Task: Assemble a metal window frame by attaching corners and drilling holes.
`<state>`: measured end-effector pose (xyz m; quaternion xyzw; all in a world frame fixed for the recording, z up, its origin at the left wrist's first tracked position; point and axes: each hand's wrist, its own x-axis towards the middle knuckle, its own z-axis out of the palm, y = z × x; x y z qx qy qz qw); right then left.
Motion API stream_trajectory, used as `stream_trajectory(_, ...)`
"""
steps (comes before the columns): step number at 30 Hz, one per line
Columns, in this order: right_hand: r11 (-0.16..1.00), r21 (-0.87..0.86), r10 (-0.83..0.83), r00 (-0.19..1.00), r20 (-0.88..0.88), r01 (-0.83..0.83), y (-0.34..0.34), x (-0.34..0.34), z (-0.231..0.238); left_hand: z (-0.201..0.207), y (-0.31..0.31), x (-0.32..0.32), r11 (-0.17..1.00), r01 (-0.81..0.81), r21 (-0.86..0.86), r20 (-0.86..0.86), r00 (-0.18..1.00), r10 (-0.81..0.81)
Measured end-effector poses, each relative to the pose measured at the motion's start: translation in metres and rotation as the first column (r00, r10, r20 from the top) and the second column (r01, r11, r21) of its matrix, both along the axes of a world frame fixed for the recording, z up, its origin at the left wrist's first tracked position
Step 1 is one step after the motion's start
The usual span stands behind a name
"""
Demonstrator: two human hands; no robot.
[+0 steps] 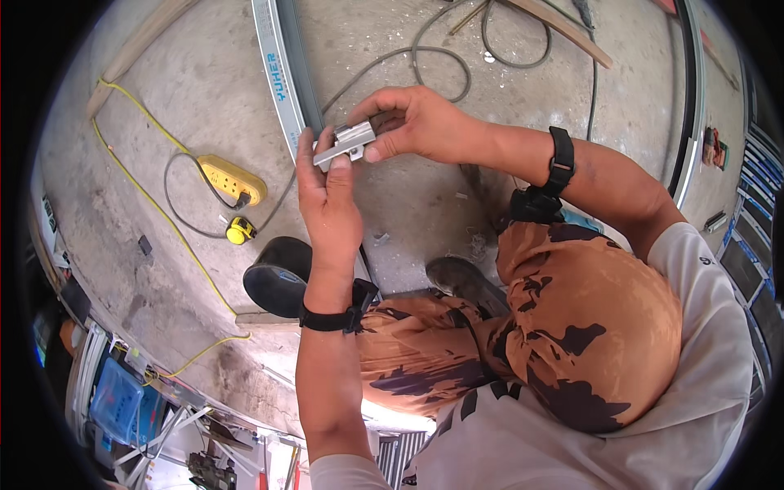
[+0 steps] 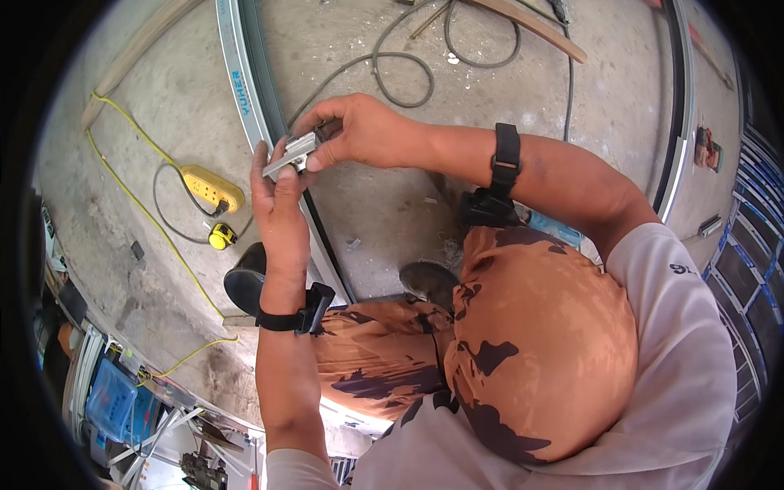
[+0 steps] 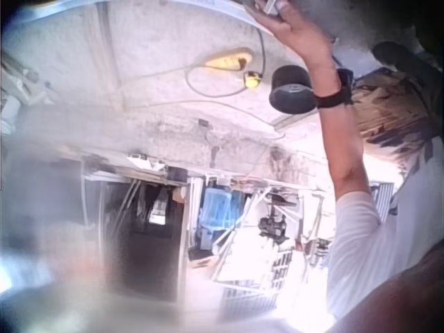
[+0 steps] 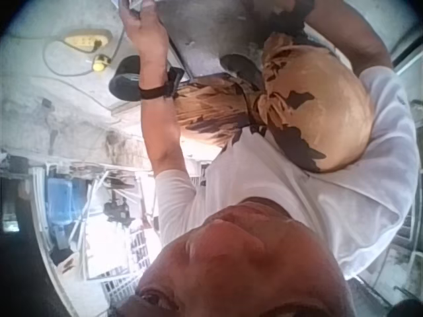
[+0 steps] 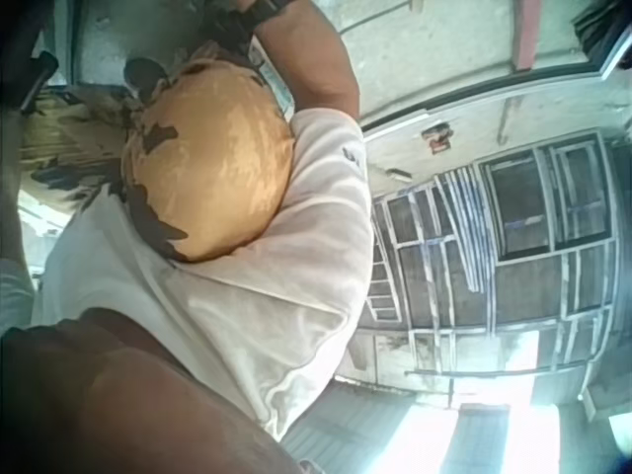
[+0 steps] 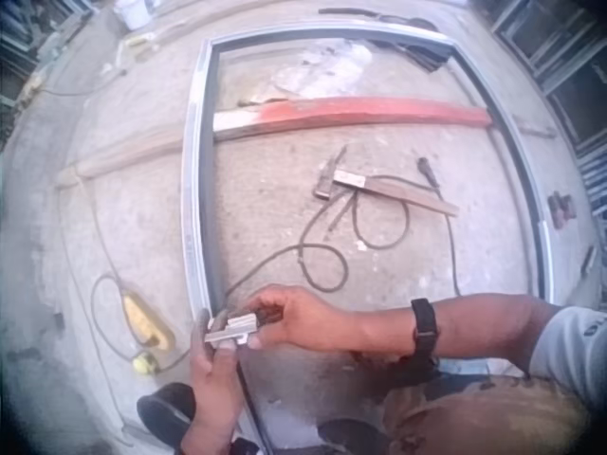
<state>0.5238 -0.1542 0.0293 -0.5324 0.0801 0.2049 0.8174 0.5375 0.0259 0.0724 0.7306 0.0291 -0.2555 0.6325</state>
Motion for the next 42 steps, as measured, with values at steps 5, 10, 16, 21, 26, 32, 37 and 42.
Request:
stream_trajectory(5, 0.994, -0.085, -0.067, 0.998, -0.012, 0.065, 0.002, -0.002, -0.006, -0.001, -0.001, 0.005, 0.983, -0.159, 0.087, -0.046, 0.985, 0.163)
stream_trajectory(10, 0.976, -0.211, 0.051, 0.998, -0.028, -0.056, 0.009, 0.000, -0.006, -0.004, -0.003, 0.001, 0.958, -0.284, 0.026, -0.134, 0.949, 0.285)
stream_trajectory(16, 0.992, -0.078, 0.092, 0.985, -0.146, -0.104, 0.009, 0.001, -0.027, -0.008, 0.014, 0.007, 0.954, -0.280, 0.110, -0.295, 0.907, 0.300)
stream_trajectory(21, 0.970, -0.240, -0.009, 0.979, -0.206, -0.042, 0.013, 0.036, -0.051, -0.026, 0.036, 0.020, 0.717, 0.094, 0.691, 0.164, 0.945, -0.282)
stream_trajectory(26, 0.975, -0.220, 0.020, 0.998, -0.061, -0.033, 0.036, 0.058, -0.073, -0.049, 0.048, 0.019, 0.587, 0.128, 0.799, 0.167, 0.891, -0.422)
stream_trajectory(32, 0.903, -0.403, 0.150, 0.988, -0.030, -0.149, 0.054, 0.051, -0.069, -0.044, 0.041, 0.020, 0.632, 0.175, 0.755, 0.038, 0.951, -0.308)
stream_trajectory(37, 0.917, -0.366, 0.162, 0.987, -0.020, -0.158, 0.055, 0.052, -0.073, -0.042, 0.029, 0.030, 0.669, 0.143, 0.729, 0.269, 0.839, -0.473)
stream_trajectory(42, 0.885, -0.395, 0.251, 0.967, -0.038, -0.245, 0.054, 0.048, -0.060, -0.053, 0.028, 0.042, 0.630, 0.120, 0.767, 0.276, 0.825, -0.494)
